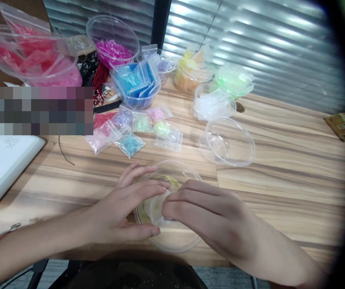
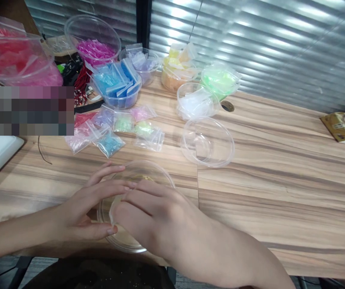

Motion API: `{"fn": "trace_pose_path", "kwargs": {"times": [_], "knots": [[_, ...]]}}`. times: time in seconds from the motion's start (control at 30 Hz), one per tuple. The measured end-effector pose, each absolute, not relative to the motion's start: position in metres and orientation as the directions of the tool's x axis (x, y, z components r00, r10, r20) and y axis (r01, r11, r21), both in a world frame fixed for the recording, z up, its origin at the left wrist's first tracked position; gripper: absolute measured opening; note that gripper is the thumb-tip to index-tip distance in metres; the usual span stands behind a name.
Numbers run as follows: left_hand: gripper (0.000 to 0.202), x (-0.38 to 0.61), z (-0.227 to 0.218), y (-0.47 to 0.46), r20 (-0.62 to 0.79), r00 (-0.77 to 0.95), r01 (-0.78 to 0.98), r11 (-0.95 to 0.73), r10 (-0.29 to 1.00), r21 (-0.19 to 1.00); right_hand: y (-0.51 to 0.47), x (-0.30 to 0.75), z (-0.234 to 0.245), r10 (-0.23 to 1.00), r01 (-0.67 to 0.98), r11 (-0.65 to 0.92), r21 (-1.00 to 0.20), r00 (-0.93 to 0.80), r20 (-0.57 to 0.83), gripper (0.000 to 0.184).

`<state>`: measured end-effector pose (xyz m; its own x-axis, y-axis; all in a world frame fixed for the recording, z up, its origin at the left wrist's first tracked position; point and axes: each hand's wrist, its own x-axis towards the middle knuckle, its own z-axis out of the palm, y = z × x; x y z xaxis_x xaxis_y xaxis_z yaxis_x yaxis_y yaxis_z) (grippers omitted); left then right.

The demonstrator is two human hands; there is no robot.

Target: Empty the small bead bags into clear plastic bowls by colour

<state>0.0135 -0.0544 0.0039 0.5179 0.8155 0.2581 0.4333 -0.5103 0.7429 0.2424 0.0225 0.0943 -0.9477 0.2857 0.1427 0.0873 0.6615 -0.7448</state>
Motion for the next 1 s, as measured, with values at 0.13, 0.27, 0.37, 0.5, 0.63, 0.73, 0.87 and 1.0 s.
{"fn": "trace_pose_path", "kwargs": {"times": [0.13,0.27,0.37,0.5,0.63,0.73,0.87,1.0], "knots": [[0.067,0.013,0.005,-0.055,0.252,0.514,0.44,-0.504,0.82,0.743,0.022,0.243,0.092,0.292,0.096,0.635,-0.767,-0.948,0.123,0.023],[0.067,0.014,0.004,-0.055,0.245,0.509,0.438,-0.493,0.825,0.752,0.022,0.242,0.087,0.295,0.06,0.664,-0.746,-0.937,0.187,0.023],[0.066,0.014,0.004,-0.055,0.25,0.505,0.434,-0.493,0.826,0.754,0.023,0.242,0.083,0.282,0.046,0.682,-0.73,-0.937,0.205,0.023],[0.066,0.014,0.005,-0.054,0.241,0.513,0.43,-0.49,0.824,0.758,0.022,0.242,0.085,0.239,0.048,0.713,-0.7,-0.955,0.178,0.023],[0.067,0.014,0.005,-0.054,0.219,0.524,0.431,-0.478,0.823,0.765,0.02,0.239,0.091,0.332,0.137,0.614,-0.777,-0.938,0.098,0.021],[0.069,0.013,0.004,-0.054,0.222,0.53,0.431,-0.485,0.819,0.761,0.019,0.236,0.092,0.385,0.175,0.589,-0.789,-0.919,0.083,0.023],[0.066,0.013,0.004,-0.055,0.242,0.525,0.421,-0.497,0.816,0.759,0.019,0.236,0.088,0.287,0.047,0.755,-0.654,-0.921,0.265,0.025],[0.062,0.014,0.005,-0.055,0.265,0.517,0.402,-0.504,0.814,0.765,0.018,0.239,0.086,0.28,0.027,0.767,-0.641,-0.913,0.297,0.021]]}}
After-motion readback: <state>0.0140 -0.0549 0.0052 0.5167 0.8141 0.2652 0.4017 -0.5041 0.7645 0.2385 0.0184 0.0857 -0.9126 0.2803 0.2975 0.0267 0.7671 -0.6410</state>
